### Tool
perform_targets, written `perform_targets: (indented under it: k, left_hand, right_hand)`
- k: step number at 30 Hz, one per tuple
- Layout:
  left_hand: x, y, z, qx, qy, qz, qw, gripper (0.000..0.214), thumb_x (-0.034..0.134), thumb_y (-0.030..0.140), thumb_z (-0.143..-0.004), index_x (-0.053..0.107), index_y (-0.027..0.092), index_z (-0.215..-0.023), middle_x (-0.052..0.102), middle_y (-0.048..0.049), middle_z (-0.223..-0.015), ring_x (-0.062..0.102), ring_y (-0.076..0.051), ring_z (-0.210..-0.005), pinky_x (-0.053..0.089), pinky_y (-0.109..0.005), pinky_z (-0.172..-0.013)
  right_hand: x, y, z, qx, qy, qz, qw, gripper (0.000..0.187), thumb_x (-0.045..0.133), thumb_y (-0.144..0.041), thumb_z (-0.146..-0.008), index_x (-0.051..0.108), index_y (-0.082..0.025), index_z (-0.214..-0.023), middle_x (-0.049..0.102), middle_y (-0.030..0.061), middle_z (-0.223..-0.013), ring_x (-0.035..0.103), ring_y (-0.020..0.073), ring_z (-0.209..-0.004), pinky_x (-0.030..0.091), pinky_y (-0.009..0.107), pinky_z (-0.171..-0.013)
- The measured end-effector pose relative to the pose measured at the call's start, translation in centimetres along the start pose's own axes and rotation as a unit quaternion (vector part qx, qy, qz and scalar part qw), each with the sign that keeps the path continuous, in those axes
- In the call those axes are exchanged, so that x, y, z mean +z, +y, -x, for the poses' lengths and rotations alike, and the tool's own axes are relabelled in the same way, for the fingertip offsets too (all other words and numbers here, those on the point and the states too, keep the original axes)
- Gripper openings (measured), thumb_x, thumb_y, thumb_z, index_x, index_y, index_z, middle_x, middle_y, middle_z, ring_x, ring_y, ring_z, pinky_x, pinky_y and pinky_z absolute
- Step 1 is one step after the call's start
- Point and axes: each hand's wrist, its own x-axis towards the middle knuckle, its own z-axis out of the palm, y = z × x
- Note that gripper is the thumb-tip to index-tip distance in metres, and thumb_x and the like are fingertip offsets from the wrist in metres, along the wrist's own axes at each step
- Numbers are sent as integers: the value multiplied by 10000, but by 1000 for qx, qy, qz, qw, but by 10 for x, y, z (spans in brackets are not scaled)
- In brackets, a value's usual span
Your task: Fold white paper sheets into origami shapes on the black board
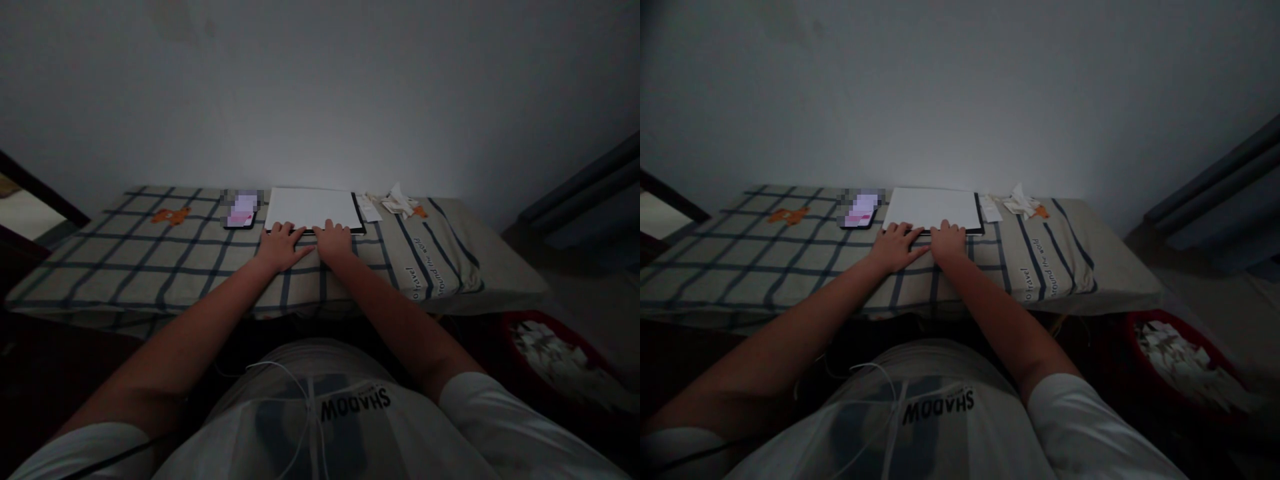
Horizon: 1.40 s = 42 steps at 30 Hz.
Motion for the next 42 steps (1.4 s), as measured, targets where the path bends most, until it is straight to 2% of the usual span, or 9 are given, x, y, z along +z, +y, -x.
perform_targets:
  k: [4,9,15,18,21,27,33,37,42]
  left_hand:
    - [1,-1,0,5,5,1,1000,688,310,723,-925,474,312,-1451,518,-115,-1419,446,-348,-1260,358,-497,-1000]
    - [-1,0,0,-3,-13,6,1000,697,312,721,-926,454,309,-1470,503,-123,-1438,431,-352,-1277,347,-495,-1014]
    - [-1,0,-1,-3,-15,-2,1000,706,301,718,-929,459,291,-1469,506,-126,-1438,434,-357,-1272,352,-507,-1012]
    - [0,0,0,0,-4,-7,1000,689,289,697,-943,462,282,-1465,519,-125,-1425,450,-353,-1252,357,-505,-1006]
    - [0,0,1,-9,8,-20,1000,685,275,664,-961,483,219,-1438,551,-143,-1379,474,-344,-1223,365,-476,-1003]
    - [-1,4,0,-49,9,-54,997,710,274,660,-959,606,83,-1207,612,-207,-1212,531,-341,-1153,399,-408,-965]
    - [-3,10,2,-88,-7,-48,995,728,267,663,-955,616,67,-1187,622,-228,-1160,573,-341,-1081,438,-392,-877]
    - [-6,15,2,-114,-9,-54,992,771,256,675,-949,632,47,-1191,629,-251,-1128,577,-362,-1064,419,-424,-876]
    - [-10,21,-3,-126,-39,-90,987,842,231,723,-932,664,43,-1174,652,-263,-1132,577,-370,-1053,410,-424,-850]
  right_hand:
    - [4,16,2,7,8,15,1000,393,339,-229,-1014,592,-252,-1314,571,153,-1283,587,279,-1099,395,415,-922]
    - [4,38,8,16,9,28,999,404,325,-197,-1008,597,-218,-1305,590,155,-1248,611,260,-1071,389,395,-942]
    - [5,55,11,51,14,38,998,353,343,-128,-973,653,-109,-1142,606,192,-1209,645,235,-1016,430,346,-914]
    - [9,58,10,59,20,29,998,344,355,-123,-960,666,-108,-1107,610,188,-1199,662,237,-985,469,331,-860]
    - [12,58,10,67,25,20,997,343,365,-119,-948,664,-116,-1116,607,187,-1204,667,249,-988,495,337,-837]
    - [13,58,11,84,10,16,996,362,344,-123,-953,653,-111,-1143,588,207,-1234,674,252,-998,523,341,-830]
    - [12,57,10,91,2,16,996,365,357,-133,-946,660,-123,-1149,575,209,-1262,684,252,-984,537,343,-807]
    - [9,58,10,91,-7,14,996,371,363,-166,-953,666,-124,-1162,567,216,-1290,681,267,-995,536,358,-813]
    - [6,58,12,96,-19,11,995,402,338,-181,-967,649,-127,-1216,544,225,-1331,680,261,-1000,535,356,-815]
